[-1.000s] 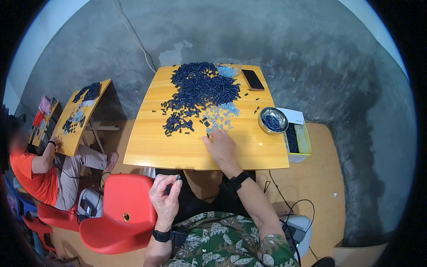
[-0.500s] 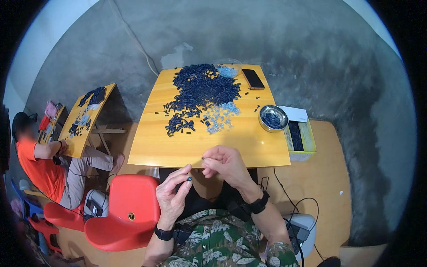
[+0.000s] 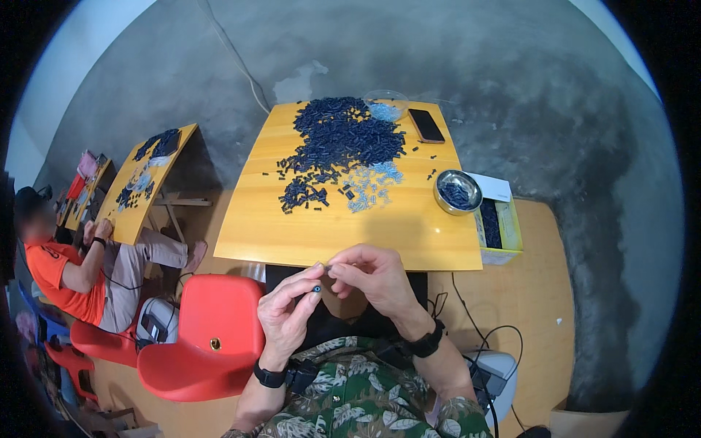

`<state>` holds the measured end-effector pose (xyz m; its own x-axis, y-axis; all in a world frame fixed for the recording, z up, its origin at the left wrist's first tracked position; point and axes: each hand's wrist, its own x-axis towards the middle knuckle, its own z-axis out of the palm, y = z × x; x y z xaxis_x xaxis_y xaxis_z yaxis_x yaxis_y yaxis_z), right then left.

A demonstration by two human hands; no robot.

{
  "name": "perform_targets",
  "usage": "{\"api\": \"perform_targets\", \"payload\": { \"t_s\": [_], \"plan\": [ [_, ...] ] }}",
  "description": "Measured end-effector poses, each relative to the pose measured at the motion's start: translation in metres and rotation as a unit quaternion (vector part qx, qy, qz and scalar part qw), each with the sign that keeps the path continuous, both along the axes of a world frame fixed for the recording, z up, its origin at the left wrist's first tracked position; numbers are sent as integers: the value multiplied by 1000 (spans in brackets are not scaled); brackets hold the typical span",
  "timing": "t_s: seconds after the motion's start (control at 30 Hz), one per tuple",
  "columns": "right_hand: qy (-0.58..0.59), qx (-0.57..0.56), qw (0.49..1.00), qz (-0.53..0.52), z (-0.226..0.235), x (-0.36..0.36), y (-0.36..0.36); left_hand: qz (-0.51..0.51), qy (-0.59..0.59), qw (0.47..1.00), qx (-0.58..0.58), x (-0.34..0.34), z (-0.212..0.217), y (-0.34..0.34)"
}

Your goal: Assembling small black plastic components by hand.

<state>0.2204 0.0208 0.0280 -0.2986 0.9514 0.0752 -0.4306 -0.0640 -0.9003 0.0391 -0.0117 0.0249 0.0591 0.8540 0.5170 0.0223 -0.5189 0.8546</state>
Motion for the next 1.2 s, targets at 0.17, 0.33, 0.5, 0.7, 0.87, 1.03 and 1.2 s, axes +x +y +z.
{"api": "perform_targets", "payload": {
  "t_s": [0.17, 0.33, 0.5, 0.7, 0.87, 1.03, 1.2],
  "plan": [
    [-42, 65, 996, -35, 15, -1, -12, 45, 21, 999, 3, -5, -6, 2],
    [-81, 108, 990, -32, 15, -5, -14, 61, 44, 997, -10, 0, 1, 1],
    [-118, 119, 985, -40, 16, -5, -15, 75, 79, 994, 25, -1, 4, 2],
    [-135, 136, 981, -33, 16, -3, -13, 78, 91, 992, 26, -1, 7, 1],
    [-159, 147, 976, -26, 22, -1, -13, 85, 125, 987, 48, -2, 12, 2],
    [-178, 157, 971, -29, 25, -1, -13, 98, 167, 979, 67, -4, 17, 3],
    [-161, 135, 977, -26, 24, 0, -13, 109, 202, 968, 102, -3, 19, 4]
  ]
}}
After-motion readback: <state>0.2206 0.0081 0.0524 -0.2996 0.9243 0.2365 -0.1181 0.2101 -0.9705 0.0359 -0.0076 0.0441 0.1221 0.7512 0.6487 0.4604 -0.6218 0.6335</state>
